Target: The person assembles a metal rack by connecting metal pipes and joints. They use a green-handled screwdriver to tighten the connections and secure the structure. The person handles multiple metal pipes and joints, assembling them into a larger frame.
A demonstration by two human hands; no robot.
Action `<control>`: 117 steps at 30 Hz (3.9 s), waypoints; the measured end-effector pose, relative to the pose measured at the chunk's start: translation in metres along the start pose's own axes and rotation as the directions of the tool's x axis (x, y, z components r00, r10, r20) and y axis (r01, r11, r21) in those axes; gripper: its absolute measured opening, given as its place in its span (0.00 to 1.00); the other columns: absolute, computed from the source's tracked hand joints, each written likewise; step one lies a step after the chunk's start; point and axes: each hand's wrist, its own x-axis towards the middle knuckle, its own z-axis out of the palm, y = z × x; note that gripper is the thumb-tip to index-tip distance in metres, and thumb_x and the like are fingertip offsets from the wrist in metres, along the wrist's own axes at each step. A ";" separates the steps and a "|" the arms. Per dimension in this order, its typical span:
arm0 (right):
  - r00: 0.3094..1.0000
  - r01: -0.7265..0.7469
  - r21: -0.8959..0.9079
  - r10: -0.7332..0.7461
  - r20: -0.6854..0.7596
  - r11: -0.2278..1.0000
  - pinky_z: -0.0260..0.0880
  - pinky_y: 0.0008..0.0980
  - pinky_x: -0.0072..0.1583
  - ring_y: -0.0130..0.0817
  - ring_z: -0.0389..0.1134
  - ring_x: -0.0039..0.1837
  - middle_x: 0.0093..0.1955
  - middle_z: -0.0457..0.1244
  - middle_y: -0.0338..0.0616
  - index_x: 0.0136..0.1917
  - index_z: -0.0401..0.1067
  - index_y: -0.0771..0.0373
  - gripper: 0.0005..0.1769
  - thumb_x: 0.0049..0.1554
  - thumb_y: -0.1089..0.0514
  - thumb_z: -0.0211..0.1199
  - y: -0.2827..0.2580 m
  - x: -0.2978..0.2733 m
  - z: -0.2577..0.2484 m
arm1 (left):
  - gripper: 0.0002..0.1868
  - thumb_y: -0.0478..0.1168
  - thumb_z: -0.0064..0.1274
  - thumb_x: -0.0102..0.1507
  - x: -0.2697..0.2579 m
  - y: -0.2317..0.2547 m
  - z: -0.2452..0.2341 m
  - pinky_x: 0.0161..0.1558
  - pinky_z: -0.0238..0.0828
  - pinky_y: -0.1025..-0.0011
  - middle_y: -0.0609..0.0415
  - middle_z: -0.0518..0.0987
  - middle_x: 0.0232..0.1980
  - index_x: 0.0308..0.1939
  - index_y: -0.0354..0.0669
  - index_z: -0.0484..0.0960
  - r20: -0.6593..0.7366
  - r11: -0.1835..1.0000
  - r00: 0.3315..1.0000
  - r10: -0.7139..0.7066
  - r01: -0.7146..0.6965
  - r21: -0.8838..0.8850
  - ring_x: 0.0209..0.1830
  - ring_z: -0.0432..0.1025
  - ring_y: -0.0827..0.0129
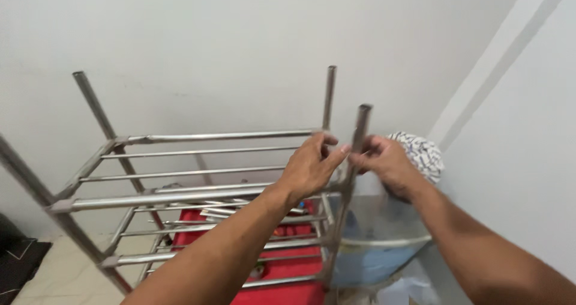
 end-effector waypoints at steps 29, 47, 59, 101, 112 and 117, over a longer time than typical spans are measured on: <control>0.884 -0.364 0.442 0.155 0.441 0.820 0.74 0.34 0.43 0.34 0.73 0.39 0.35 0.68 0.45 0.41 0.77 0.63 0.05 0.50 0.62 0.71 0.059 0.019 0.075 | 0.26 0.61 0.52 0.65 0.058 0.024 0.005 0.37 0.80 0.66 0.53 0.77 0.25 0.31 0.39 0.77 0.163 0.890 0.968 -0.193 0.242 -0.385 0.27 0.77 0.67; 0.980 -0.160 0.405 0.095 0.176 0.900 0.56 0.33 0.27 0.30 0.57 0.23 0.24 0.58 0.41 0.32 0.68 0.64 0.08 0.45 0.69 0.66 0.065 0.043 0.100 | 0.22 0.47 0.55 0.65 0.078 0.027 0.026 0.13 0.50 0.71 0.62 0.60 0.14 0.20 0.50 0.64 -0.149 0.728 0.929 -0.339 0.159 -0.667 0.10 0.52 0.76; 0.971 -0.185 0.352 0.115 0.210 0.917 0.53 0.30 0.29 0.25 0.54 0.26 0.25 0.57 0.37 0.31 0.66 0.64 0.13 0.55 0.60 0.61 0.051 0.048 0.103 | 0.23 0.49 0.54 0.65 0.097 0.029 0.039 0.23 0.63 0.73 0.59 0.71 0.16 0.19 0.41 0.72 -0.612 0.914 0.681 -0.403 0.261 -0.311 0.15 0.67 0.75; 0.964 -0.215 0.414 0.125 0.234 0.884 0.49 0.33 0.27 0.28 0.51 0.23 0.22 0.54 0.38 0.30 0.65 0.62 0.11 0.47 0.71 0.64 0.042 0.064 0.094 | 0.31 0.62 0.57 0.63 0.099 0.003 0.003 0.20 0.60 0.72 0.66 0.57 0.14 0.16 0.55 0.59 0.170 0.664 0.962 -0.212 0.270 -0.697 0.12 0.53 0.77; 0.969 -0.200 0.291 0.145 0.200 0.935 0.50 0.32 0.29 0.26 0.52 0.25 0.23 0.56 0.37 0.31 0.67 0.63 0.16 0.59 0.58 0.60 0.030 0.064 0.093 | 0.29 0.61 0.52 0.65 0.113 0.032 0.032 0.20 0.62 0.69 0.58 0.71 0.17 0.19 0.43 0.74 -0.537 0.852 0.662 -0.522 0.371 -0.371 0.14 0.65 0.73; 0.977 -0.152 0.329 0.093 0.190 0.932 0.53 0.33 0.28 0.29 0.55 0.23 0.23 0.57 0.39 0.31 0.68 0.64 0.08 0.51 0.67 0.62 0.018 0.058 0.092 | 0.26 0.57 0.58 0.64 0.094 0.033 0.018 0.21 0.58 0.65 0.58 0.66 0.19 0.23 0.44 0.69 -0.299 0.781 0.864 -0.404 0.156 -0.604 0.16 0.60 0.71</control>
